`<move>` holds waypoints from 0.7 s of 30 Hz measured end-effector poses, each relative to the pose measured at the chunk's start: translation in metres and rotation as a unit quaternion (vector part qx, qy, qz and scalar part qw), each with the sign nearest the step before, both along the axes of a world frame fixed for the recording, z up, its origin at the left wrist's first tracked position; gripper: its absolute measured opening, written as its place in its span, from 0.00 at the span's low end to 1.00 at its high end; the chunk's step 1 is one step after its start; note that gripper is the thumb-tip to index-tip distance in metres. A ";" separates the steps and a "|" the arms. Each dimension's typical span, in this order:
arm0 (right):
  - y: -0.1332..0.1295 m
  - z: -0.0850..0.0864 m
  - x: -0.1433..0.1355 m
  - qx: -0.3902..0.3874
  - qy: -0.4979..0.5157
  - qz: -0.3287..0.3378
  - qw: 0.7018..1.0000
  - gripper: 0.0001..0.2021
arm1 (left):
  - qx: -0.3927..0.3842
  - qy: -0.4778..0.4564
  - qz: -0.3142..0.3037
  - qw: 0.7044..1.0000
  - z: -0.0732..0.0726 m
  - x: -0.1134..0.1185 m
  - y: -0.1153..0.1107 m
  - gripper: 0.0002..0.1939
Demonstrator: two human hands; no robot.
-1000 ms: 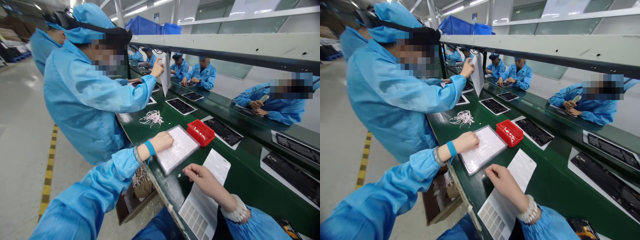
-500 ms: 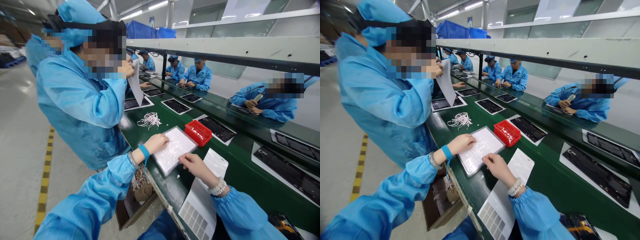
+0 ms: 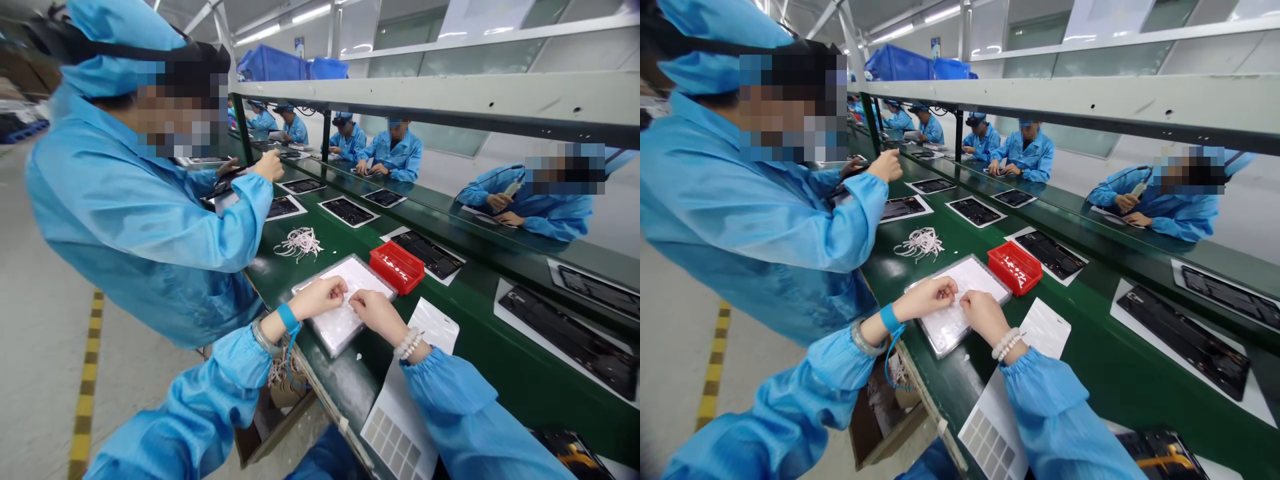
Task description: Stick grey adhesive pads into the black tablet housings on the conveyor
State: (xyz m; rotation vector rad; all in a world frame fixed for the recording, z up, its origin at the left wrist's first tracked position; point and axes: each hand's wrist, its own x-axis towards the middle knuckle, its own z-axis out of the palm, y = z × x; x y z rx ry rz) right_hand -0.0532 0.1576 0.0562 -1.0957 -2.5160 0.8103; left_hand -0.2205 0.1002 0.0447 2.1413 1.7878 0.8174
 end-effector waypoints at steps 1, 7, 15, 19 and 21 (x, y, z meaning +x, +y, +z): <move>0.001 0.001 0.001 -0.006 0.000 -0.008 1.000 0.08 | 0.010 0.009 0.008 1.000 -0.001 0.000 0.000 0.11; 0.008 0.000 0.007 -0.069 0.050 -0.064 0.994 0.06 | 0.108 0.070 0.092 0.987 0.002 0.014 -0.009 0.15; -0.001 0.000 0.008 -0.121 0.121 -0.051 0.984 0.06 | 0.148 0.083 0.115 0.979 -0.004 0.041 -0.015 0.07; -0.010 0.006 0.011 -0.104 0.128 -0.042 0.985 0.05 | 0.146 0.074 0.111 0.980 -0.002 0.042 -0.016 0.07; -0.013 0.009 0.012 -0.097 0.129 -0.042 0.986 0.05 | 0.140 0.073 0.106 0.982 0.001 0.043 -0.017 0.07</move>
